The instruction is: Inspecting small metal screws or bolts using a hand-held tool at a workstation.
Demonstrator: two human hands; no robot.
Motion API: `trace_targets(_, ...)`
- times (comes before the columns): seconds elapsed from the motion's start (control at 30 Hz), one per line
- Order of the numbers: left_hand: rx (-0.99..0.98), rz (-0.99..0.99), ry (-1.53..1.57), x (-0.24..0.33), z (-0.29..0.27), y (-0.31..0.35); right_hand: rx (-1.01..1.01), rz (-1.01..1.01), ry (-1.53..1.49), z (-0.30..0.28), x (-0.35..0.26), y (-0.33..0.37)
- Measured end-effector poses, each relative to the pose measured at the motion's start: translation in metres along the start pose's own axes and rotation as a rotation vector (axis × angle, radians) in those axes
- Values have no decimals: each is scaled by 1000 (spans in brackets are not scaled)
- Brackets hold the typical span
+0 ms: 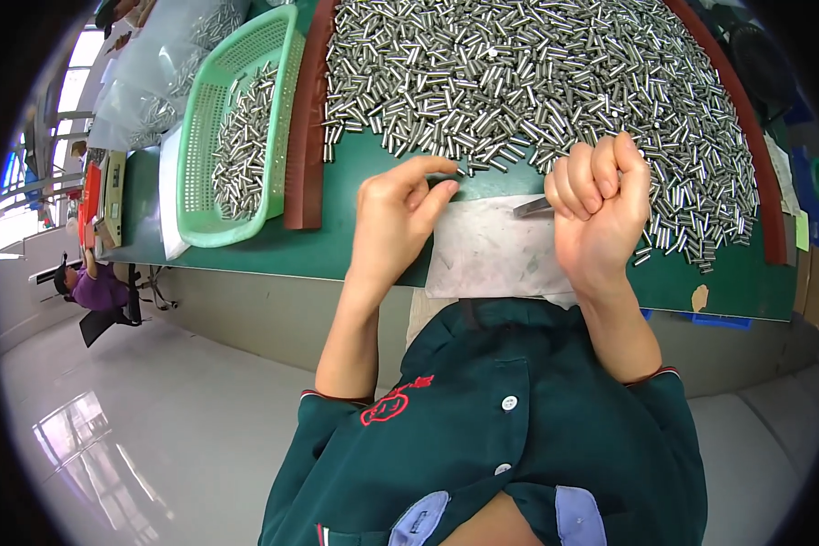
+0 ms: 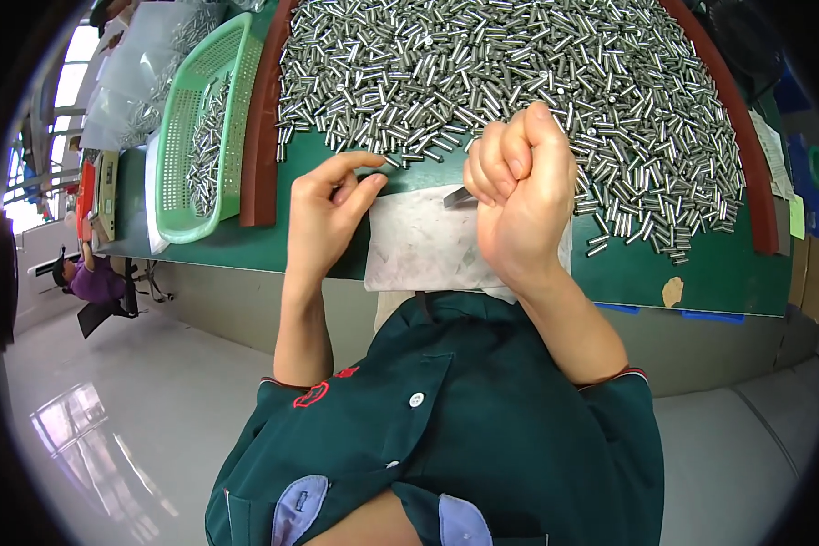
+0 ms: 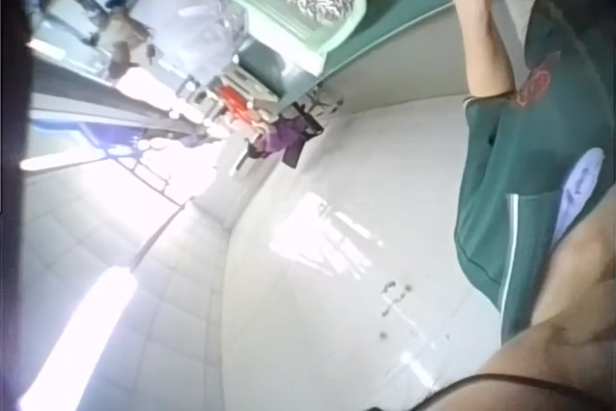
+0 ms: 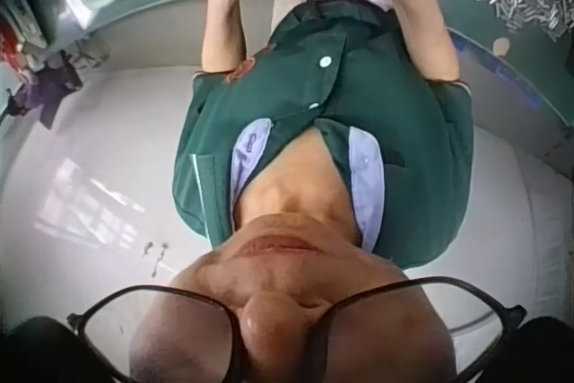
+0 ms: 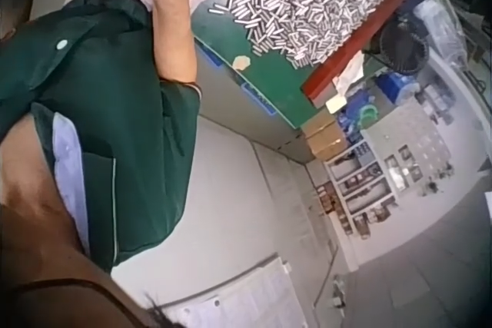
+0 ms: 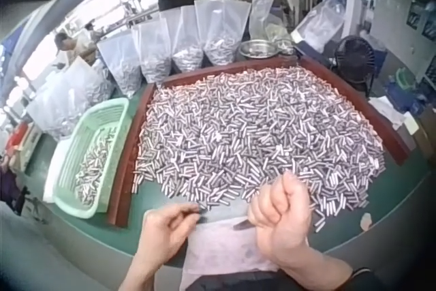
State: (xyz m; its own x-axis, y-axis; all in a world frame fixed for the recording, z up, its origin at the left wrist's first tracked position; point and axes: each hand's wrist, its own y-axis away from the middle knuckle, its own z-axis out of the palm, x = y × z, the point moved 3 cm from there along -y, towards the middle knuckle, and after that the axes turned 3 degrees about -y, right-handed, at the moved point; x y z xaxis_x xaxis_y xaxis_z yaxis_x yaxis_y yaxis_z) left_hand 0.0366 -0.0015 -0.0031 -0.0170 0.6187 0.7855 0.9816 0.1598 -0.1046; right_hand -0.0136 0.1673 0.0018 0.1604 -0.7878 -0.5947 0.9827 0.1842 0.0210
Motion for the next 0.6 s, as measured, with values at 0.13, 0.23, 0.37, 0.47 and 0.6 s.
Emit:
trace_targets(0.13,86,266,-289,-5,11,-6,0,0,-24,-1,1,0)
trace_targets(0.23,70,268,-298,-4,11,-6,25,7,-14,-2,0,1)
trace_targets(0.37,-9,-49,194,-7,9,-2,27,12,-25,-4,1,-1)
trace_targets(0.47,-61,-150,503,-15,9,2,29,14,-25,-4,0,0)
trace_targets(0.6,-198,-276,873,-24,9,4,25,19,-22,-2,1,0)
